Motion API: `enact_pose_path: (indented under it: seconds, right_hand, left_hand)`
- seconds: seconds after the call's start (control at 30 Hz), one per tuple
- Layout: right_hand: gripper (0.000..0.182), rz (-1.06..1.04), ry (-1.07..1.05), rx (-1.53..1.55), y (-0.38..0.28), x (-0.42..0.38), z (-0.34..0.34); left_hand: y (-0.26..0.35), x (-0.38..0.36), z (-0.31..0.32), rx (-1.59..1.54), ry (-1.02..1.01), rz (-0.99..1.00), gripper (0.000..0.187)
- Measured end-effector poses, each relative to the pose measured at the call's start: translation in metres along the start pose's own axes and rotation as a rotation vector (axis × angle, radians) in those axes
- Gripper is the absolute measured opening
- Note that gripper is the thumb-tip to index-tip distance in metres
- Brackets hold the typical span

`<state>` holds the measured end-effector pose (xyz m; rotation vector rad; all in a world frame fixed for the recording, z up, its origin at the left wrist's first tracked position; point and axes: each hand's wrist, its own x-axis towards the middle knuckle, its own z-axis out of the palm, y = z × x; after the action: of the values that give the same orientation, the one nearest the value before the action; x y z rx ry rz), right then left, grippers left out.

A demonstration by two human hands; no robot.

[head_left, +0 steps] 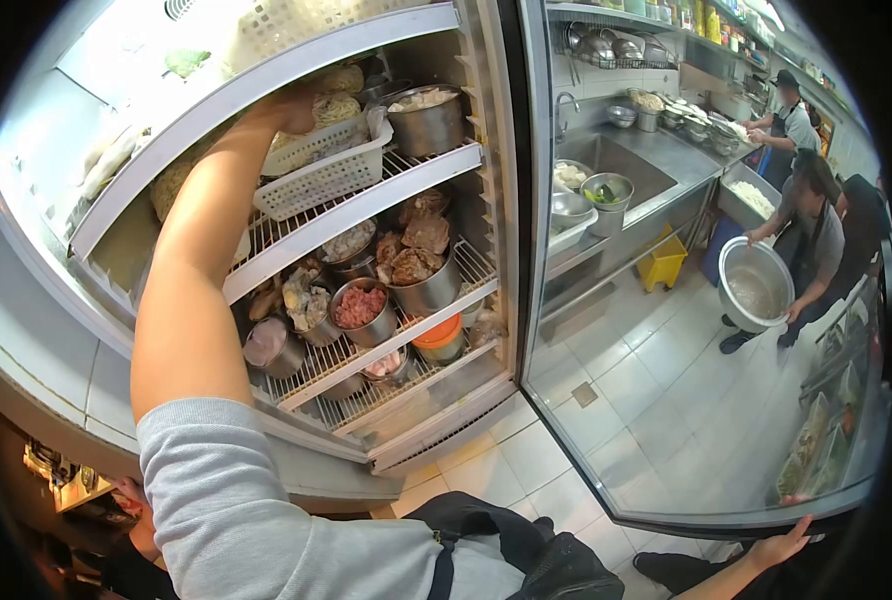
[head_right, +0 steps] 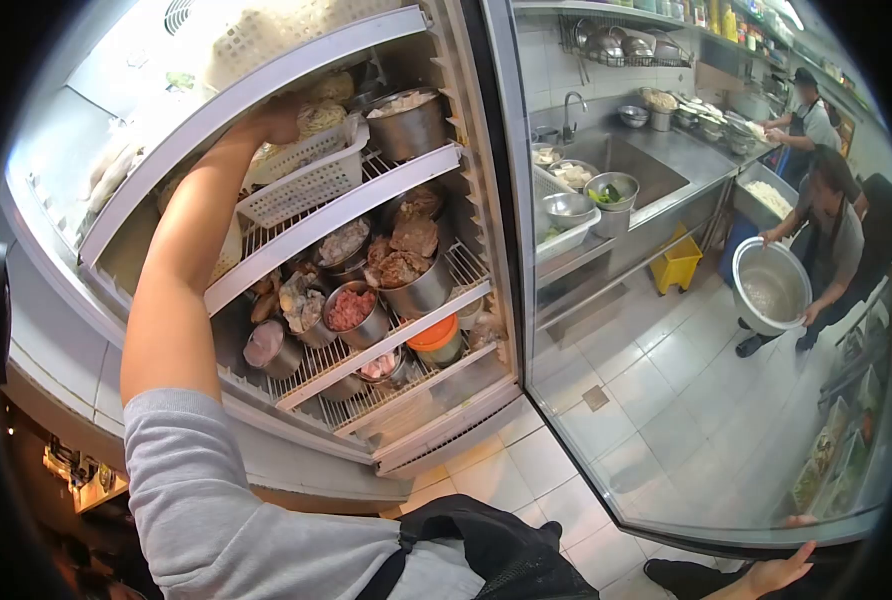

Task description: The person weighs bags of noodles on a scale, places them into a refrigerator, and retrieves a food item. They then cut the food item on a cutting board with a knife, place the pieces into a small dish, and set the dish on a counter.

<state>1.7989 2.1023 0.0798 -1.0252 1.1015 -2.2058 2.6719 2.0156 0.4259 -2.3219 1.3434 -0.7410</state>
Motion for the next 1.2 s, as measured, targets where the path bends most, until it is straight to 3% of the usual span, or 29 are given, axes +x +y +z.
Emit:
enact_pose_path:
  seconds: [0.07,0.17,0.23,0.3,0.37,0.43,0.47,0.53,0.57,0.63,0.67,0.73,0.77,0.83,0.97,1.1,1.17,1.2]
  right_hand:
    - [0.04,-0.028,-0.096,-0.023,-0.001,0.003,-0.002]
    - [0.036,-0.003,-0.184,0.058,-0.008,0.0,0.007]
    - [0.041,-0.029,-0.257,0.042,0.013,0.019,-0.018]
    - [0.049,-0.041,-0.43,0.054,0.008,0.021,-0.017]
    - [0.054,-0.067,-0.365,0.081,-0.006,0.008,0.013]
    - [0.053,-0.391,-0.402,0.082,-0.02,0.004,0.033]
    - [0.053,-0.4,-0.412,0.086,-0.016,0.01,0.025]
    - [0.055,0.128,-0.662,0.509,0.0,0.025,0.008]
    - [0.055,0.122,-0.68,0.512,0.011,0.033,0.01]
    - [0.057,0.36,-1.14,0.67,0.033,0.045,0.015]
    - [0.057,0.355,-1.153,0.673,0.032,0.037,0.026]
    - [0.057,0.812,-1.021,0.799,0.011,-0.006,0.058]
    - [0.057,0.814,-1.033,0.806,0.019,-0.014,0.061]
    - [0.064,0.599,-1.2,0.251,0.037,-0.036,0.063]
    - [0.065,0.668,-1.158,0.205,0.038,-0.076,0.061]
    - [0.056,0.734,-1.226,0.178,0.03,-0.105,0.066]
    - [0.055,0.723,-1.213,0.018,0.029,-0.121,0.063]
    - [0.055,0.734,-1.198,0.013,0.036,-0.129,0.055]
  left_hand:
    - [-0.001,-0.01,-0.001,-0.003,0.041,-0.031,0.085]
    - [0.032,-0.085,-0.047,-0.102,-0.004,0.055,0.078]
    - [0.051,-0.137,-0.072,-0.318,0.04,0.055,0.071]
    - [0.062,-0.196,-0.079,-0.472,0.332,0.281,0.068]
    - [0.081,-0.258,-0.086,-0.679,0.526,0.471,0.062]
    - [0.112,-0.312,-0.079,-1.135,0.416,0.539,0.056]
    - [0.123,-0.334,-0.068,-1.268,0.267,0.6,0.052]
    - [0.154,-0.364,-0.029,-1.578,-0.048,0.652,0.045]
    - [0.176,-0.374,-0.002,-1.753,-0.221,0.643,0.041]
    - [0.223,-0.398,0.05,-1.848,-0.44,0.384,0.041]
    - [0.245,-0.412,0.072,-1.833,-0.435,0.342,0.04]
    - [0.285,-0.44,0.112,-1.837,-0.499,0.312,0.04]
    - [0.298,-0.453,0.125,-1.853,-0.558,0.324,0.04]
    - [0.314,-0.477,0.134,-1.895,-0.615,0.321,0.041]
    - [0.331,-0.507,0.145,-1.924,-0.673,0.342,0.042]
    - [0.314,-0.522,0.135,-1.822,-0.697,0.378,0.045]
    - [0.31,-0.531,0.123,-1.852,-0.711,0.406,0.047]
    - [0.315,-0.535,0.119,-1.887,-0.689,0.501,0.049]
